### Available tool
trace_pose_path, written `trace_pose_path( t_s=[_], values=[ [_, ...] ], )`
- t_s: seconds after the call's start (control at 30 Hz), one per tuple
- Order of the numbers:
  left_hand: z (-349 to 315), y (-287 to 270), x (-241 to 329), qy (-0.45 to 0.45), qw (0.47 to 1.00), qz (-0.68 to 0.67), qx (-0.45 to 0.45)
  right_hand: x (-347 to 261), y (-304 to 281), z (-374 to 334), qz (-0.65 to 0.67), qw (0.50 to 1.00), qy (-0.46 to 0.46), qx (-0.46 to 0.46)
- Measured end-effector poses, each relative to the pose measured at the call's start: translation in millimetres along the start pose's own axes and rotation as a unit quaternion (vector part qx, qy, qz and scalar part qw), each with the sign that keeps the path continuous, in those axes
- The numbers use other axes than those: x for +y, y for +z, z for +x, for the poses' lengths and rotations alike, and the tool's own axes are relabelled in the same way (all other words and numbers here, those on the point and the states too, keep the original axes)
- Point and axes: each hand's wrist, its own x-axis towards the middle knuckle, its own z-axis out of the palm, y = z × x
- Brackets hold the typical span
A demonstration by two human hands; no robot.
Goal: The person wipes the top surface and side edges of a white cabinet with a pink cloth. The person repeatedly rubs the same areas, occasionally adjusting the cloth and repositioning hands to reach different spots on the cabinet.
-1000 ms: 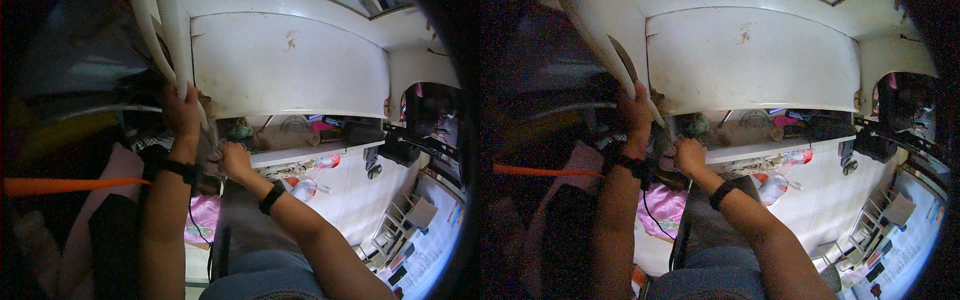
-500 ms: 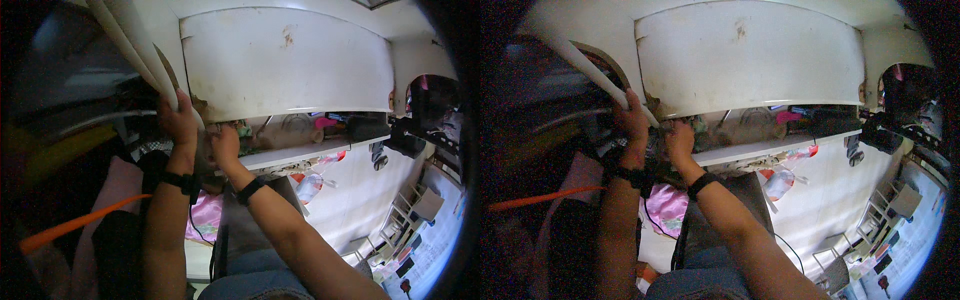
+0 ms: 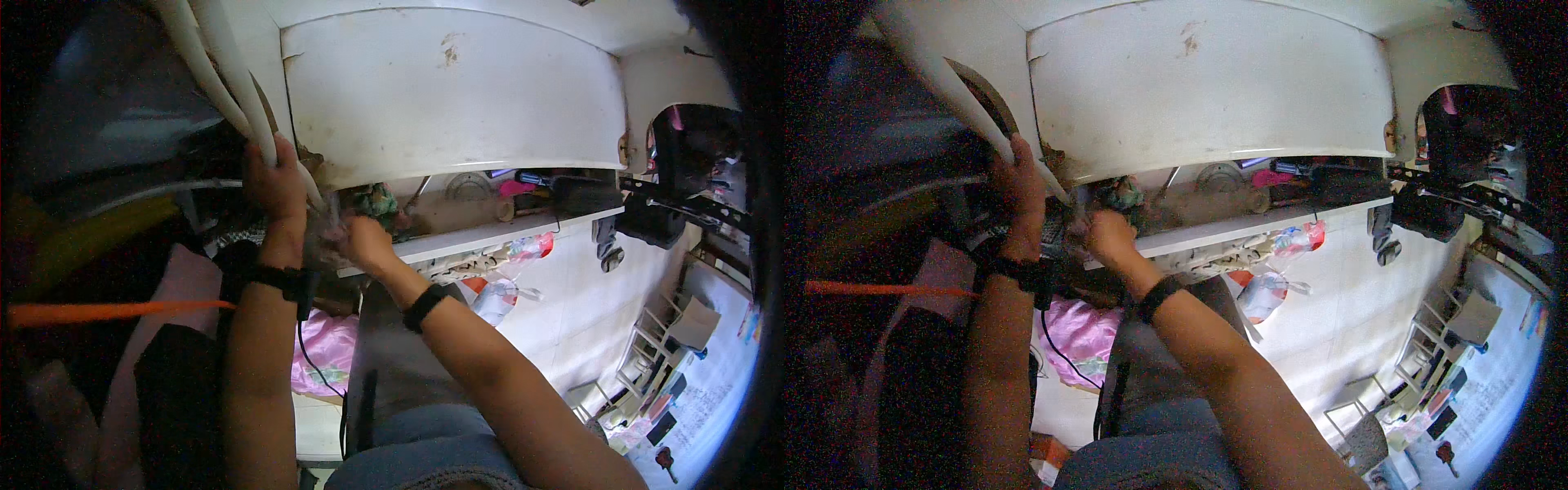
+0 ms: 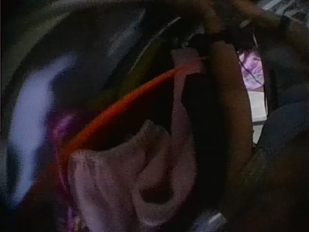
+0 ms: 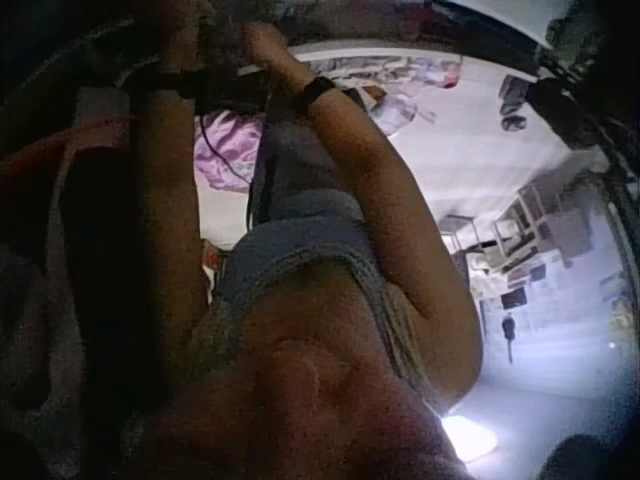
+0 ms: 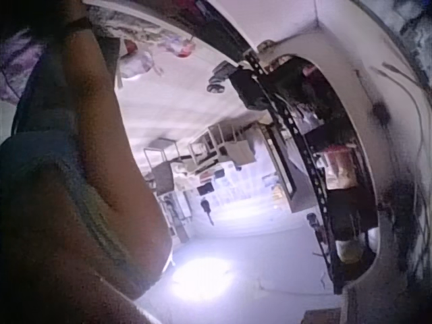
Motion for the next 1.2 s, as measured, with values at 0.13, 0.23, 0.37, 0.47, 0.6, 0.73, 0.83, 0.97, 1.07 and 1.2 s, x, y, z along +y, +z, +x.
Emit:
trace_pose_path(
  t_s=[0.13, 0.23, 0.37, 0.47, 0.6, 0.73, 0.83, 0.97, 1.07, 1.2],
  values=[
    [-2, -2, 1, -0.005, 1.000, -0.008, 0.011, 8, 1, -16, -0.110, 0.992, -0.011, -0.066],
    [-2, -3, 0, -0.031, 0.999, -0.014, -0.023, 9, 4, -18, -0.074, 0.997, -0.024, -0.011],
    [-2, -2, -2, -0.069, 0.994, -0.072, -0.049, 8, 13, -17, -0.052, 0.997, -0.017, 0.047],
    [-2, -1, 0, -0.022, 0.998, -0.062, -0.006, 4, 24, -6, 0.057, 0.989, -0.001, 0.137],
    [-4, -2, 3, -0.033, 0.998, -0.049, -0.007, -1, 39, 22, 0.140, 0.958, 0.000, 0.249],
    [-5, -5, 3, -0.051, 0.998, -0.038, -0.021, -1, 32, 45, 0.179, 0.969, 0.048, 0.165],
    [-4, -3, 1, -0.030, 1.000, -0.003, -0.009, 0, 17, 36, 0.143, 0.985, 0.021, 0.099],
    [-2, 1, 0, -0.049, 0.999, 0.004, -0.009, 0, 2, 0, -0.019, 0.999, -0.032, 0.034],
    [-1, 2, -2, -0.026, 1.000, -0.014, -0.009, 5, -4, -12, -0.109, 0.993, -0.024, -0.045],
    [0, 3, -6, 0.002, 0.999, -0.053, -0.003, 15, -8, -4, -0.175, 0.976, -0.015, -0.132]
  ],
)
